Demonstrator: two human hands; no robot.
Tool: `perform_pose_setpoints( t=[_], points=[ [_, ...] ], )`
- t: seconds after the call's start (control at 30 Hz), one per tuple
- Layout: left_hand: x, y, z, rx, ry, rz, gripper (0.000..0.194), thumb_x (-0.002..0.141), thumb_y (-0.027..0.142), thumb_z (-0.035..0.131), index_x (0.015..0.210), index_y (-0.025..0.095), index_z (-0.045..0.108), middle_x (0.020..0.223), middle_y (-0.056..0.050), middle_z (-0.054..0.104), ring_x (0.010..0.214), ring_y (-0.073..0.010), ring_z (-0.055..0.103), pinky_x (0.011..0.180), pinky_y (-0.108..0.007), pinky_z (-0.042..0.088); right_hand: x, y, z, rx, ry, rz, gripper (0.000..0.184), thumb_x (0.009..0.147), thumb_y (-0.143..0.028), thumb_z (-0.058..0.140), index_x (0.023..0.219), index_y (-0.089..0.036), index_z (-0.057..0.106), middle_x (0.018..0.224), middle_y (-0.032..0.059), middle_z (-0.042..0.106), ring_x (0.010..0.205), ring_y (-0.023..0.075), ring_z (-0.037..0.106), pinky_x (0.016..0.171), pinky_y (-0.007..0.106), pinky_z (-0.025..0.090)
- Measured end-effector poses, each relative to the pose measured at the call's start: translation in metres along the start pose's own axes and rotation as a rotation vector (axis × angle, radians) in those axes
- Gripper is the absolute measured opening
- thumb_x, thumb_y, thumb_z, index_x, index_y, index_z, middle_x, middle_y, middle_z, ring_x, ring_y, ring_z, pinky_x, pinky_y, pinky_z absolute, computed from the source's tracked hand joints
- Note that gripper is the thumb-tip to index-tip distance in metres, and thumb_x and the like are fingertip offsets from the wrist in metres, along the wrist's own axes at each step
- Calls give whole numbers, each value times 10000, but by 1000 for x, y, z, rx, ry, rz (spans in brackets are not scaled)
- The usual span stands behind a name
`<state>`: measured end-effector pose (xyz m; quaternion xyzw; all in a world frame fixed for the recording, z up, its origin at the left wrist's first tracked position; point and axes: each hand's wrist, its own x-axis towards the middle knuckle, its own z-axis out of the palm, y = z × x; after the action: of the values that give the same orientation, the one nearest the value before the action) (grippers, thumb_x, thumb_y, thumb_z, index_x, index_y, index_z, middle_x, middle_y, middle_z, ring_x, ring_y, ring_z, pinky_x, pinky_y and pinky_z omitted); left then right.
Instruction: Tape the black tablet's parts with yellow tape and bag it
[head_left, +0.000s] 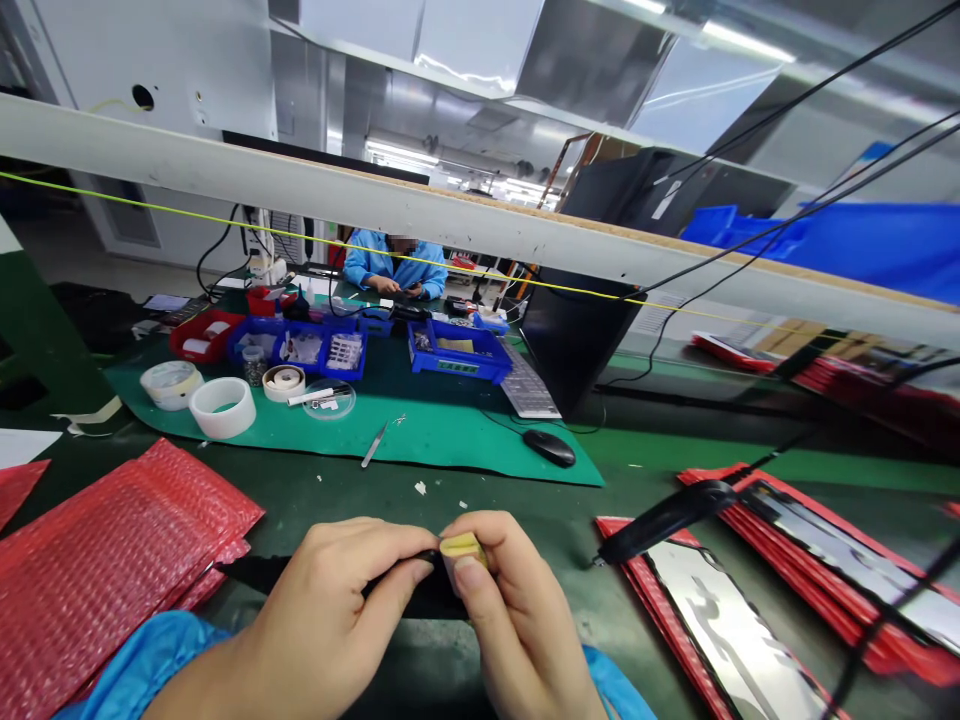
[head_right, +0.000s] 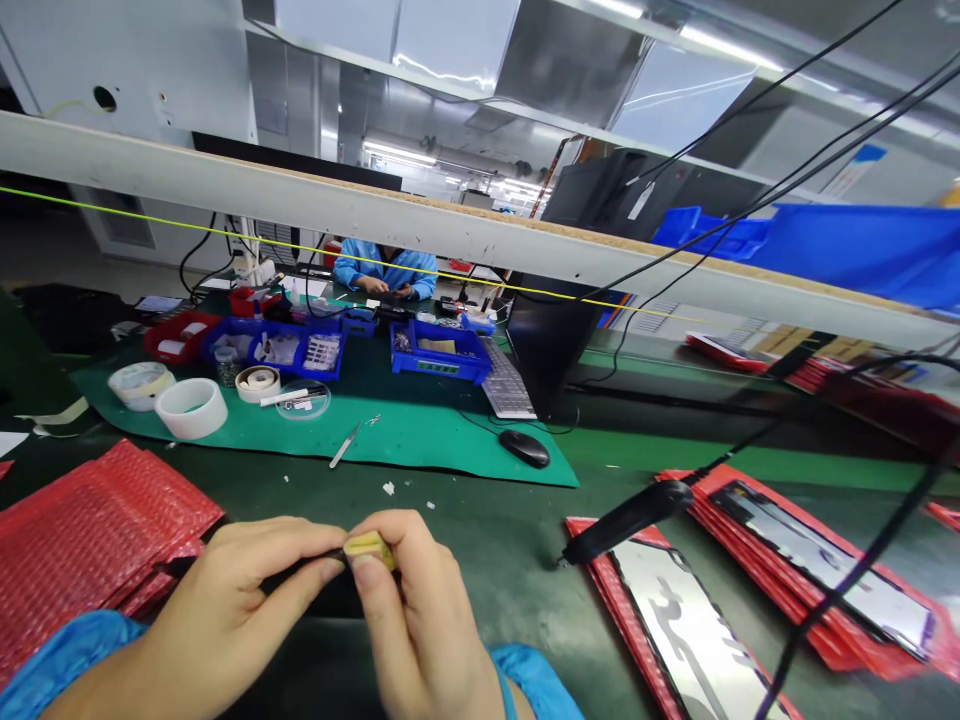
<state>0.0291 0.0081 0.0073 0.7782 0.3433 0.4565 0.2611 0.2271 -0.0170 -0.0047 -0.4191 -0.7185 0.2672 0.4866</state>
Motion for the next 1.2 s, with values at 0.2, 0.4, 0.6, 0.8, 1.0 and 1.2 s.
perform_pose_setpoints(
  t=[0.2, 0.4, 0.6, 0.8, 1.0, 1.2],
  points=[
    [-6, 2, 11, 82, 86, 182, 225, 989, 64, 581, 1079, 214, 724, 908, -9, 832, 767, -154, 806, 744, -199, 623, -2, -5, 7, 164, 38, 113, 194, 1141, -379, 476, 1150, -225, 593, 816, 3, 619, 680, 140, 570, 624, 256, 469],
    [-8, 6, 18, 79, 87, 218, 238, 988, 28, 552, 1031, 223, 682, 933, -8, 835, 792, -143, 816, 781, -188, 624, -6, -11, 5, -2, 44, 86, 220, 1143, -348, 442, 1063, -218, 601, 782, 9, 614, 688, 153, 583, 605, 264, 455],
    [-11, 5, 20, 118, 116, 216, 239, 991, 31, 563, 1074, 210, 698, 979, -28, 850, 828, -139, 824, 802, -176, 620, 4, -9, 3, -167, 15, -2, 215, 1128, -273, 416, 961, -227, 544, 749, -17, 575, 639, 135, 558, 580, 275, 388],
    [-11, 5, 18, 123, 128, 195, 229, 990, 48, 570, 1078, 216, 698, 954, -13, 848, 793, -151, 822, 757, -197, 629, 11, -2, 5, -102, 30, -10, 220, 1121, -269, 445, 925, -227, 536, 755, -22, 565, 647, 135, 543, 605, 277, 398],
    [-12, 4, 20, 159, 141, 184, 222, 999, 68, 579, 1098, 244, 672, 969, 8, 843, 794, -146, 817, 755, -190, 615, 6, -2, 5, -17, 90, -92, 176, 1097, -207, 496, 975, -236, 620, 800, -13, 621, 680, 139, 577, 642, 270, 444],
    [-17, 6, 25, 127, 91, 151, 192, 1006, 85, 537, 1032, 259, 612, 834, 42, 785, 689, -130, 783, 656, -182, 581, 0, -7, 10, -77, 158, -156, 148, 1041, -146, 564, 1024, -253, 666, 815, -11, 696, 683, 146, 635, 690, 276, 498]
  ],
)
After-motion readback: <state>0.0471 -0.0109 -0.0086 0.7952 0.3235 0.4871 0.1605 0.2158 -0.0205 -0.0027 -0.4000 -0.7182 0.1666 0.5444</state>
